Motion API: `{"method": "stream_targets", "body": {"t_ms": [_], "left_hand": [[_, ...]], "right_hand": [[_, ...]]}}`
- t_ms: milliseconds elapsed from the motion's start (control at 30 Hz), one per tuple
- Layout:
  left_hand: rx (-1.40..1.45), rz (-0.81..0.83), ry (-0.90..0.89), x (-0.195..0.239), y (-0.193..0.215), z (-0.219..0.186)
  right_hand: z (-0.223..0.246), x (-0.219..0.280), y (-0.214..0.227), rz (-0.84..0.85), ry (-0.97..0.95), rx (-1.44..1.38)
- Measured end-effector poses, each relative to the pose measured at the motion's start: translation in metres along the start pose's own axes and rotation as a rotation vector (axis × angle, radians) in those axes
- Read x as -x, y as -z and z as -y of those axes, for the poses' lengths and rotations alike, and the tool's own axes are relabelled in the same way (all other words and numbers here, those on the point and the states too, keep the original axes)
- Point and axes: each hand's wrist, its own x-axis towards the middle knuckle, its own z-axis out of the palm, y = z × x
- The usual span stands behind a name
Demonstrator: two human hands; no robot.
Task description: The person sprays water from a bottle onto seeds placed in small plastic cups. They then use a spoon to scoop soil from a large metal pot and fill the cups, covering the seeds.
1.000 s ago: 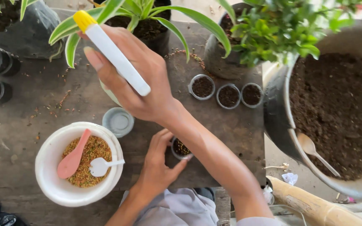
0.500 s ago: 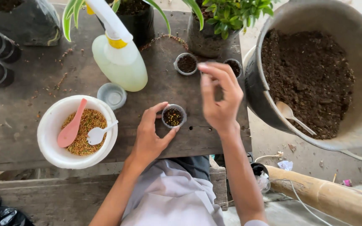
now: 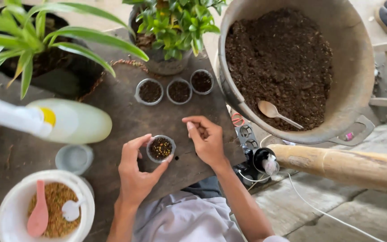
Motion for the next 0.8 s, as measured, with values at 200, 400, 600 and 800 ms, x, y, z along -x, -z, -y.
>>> {"method": "stream_targets", "body": {"t_ms": [200, 400, 600, 800], "left_hand": [[-0.031, 0.106, -0.169, -0.014, -0.01, 0.003], [0.018, 0.103, -0.159, -0.015, -0.008, -0.003], [0.036, 0.107, -0.21, -0.017, -0.023, -0.014], [0.244, 0.405, -0.262, -0.032, -0.078, -0.053]], "right_hand": [[0.003, -0.002, 0.0, 0.004, 0.073, 0.02], [0.032, 0.008, 0.007, 0.004, 0.175, 0.085], [0.094, 0.013, 0.07, -0.053, 0.457, 0.407], [0.117, 0.016, 0.168, -0.272, 0.317, 0.97]]}}
